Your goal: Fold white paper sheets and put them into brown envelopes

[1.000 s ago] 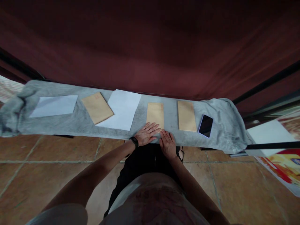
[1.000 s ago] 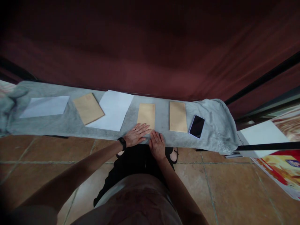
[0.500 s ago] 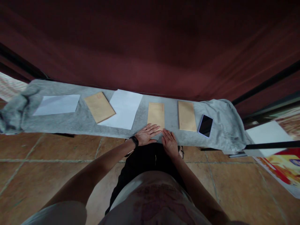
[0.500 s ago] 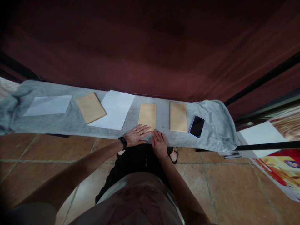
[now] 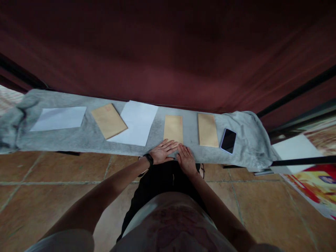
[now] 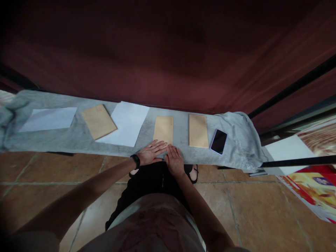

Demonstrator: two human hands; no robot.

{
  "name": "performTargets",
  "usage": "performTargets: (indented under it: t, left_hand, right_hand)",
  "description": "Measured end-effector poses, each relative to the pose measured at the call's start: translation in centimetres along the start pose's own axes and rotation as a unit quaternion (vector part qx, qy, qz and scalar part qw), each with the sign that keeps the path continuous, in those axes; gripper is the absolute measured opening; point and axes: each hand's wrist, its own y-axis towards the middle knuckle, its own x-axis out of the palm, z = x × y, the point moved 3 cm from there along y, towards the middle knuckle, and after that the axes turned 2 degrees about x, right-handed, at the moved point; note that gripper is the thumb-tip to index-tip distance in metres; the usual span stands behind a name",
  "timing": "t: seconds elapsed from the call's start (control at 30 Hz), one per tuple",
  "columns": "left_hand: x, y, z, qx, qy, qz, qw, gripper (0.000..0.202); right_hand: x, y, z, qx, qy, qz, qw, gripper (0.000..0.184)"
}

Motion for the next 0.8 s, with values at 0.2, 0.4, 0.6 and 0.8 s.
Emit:
performTargets:
  t: [0.2,0.4,0.6,0.8]
  left_hand:
    - [0.1,-0.4,-0.2,0.012,-0.003,-0.007,1.000,0.067]
    - [0.4,-0.6,-0.4,0.020,0.002,-0.012,1.000,0.067]
    - [0.6,-0.5,-0.5,0.017,0.022,-0.011,1.000,0.062]
    - [0.7,-0.6,-0.6,0.017,0.032,-0.009,0.999,0.065]
  right_hand:
    - [-0.6,-0.3,0.8,-0.001,0.004,-0.004,1.000,0.046]
    - [-1.0,0.8,0.7,0.012,0.021,-0.006,1.000,0.043]
    - [0.0,4.7,0.7,-0.012,0.011,-0.025,1.000,0.043]
    - [2.2,9.8,2.0,-0.010,-0.023,-0.049,0.998,0.046]
